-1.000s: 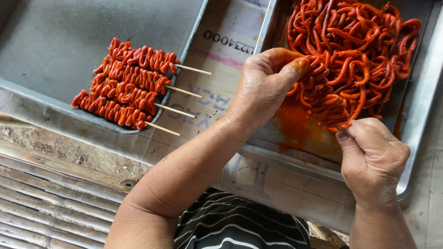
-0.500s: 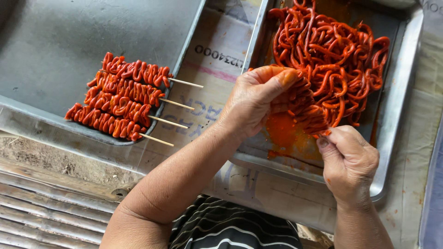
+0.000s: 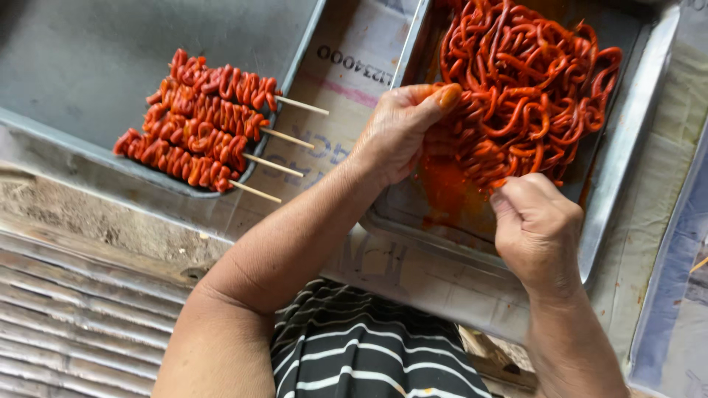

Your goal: The person skewers long, thin strips of orange-colored food onto wooden sticks by hand, folding the food back and forth to create a dense, zigzag pattern on each skewer and placing the finished skewers onto a metal tray.

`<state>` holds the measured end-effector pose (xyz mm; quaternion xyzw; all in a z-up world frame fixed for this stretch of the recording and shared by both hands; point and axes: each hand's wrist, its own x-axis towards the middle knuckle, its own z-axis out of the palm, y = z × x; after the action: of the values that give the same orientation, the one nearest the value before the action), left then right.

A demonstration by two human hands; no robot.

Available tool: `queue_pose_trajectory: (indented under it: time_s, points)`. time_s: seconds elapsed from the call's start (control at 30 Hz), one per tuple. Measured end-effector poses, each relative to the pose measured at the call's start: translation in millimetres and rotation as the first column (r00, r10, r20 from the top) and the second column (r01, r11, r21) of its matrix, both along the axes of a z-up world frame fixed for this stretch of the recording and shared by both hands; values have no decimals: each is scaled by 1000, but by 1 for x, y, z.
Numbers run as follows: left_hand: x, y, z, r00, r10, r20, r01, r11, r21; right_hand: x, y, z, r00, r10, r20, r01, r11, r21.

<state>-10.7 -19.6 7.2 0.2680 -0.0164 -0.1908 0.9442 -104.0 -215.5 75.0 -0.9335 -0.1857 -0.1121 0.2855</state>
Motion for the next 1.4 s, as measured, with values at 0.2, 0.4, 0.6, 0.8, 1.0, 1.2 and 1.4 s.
queue_pose_trajectory:
  time_s: [0.2,0.4,0.6,0.8,1.0,1.2,1.4]
  points:
    - [-1,0,22,998,47,34,-49,996,72,22,7,28,999,37,33,-39,998,46]
    - [14,-10,37,993,32,-117,-16,990,137,34,-2,16,1000,18,23,-21,988,152]
    - [27,-15,51,997,-7,75,-17,949,314,39,-10,6,997,-51,51,41,982,187]
    - [24,-12,26,983,3,183,-70,930,360,32,-14,-6,999,-11,38,3,978,207]
    - [29,-6,13,976,-1,220,-57,965,257,30,-5,-7,999,-18,38,10,981,196]
    - [28,-5,11,963,58,262,-124,961,245,28,-8,-2,999,17,48,-27,979,203]
    - [21,-11,13,984,31,177,-41,998,56,23,-10,-3,1000,-11,19,7,983,185]
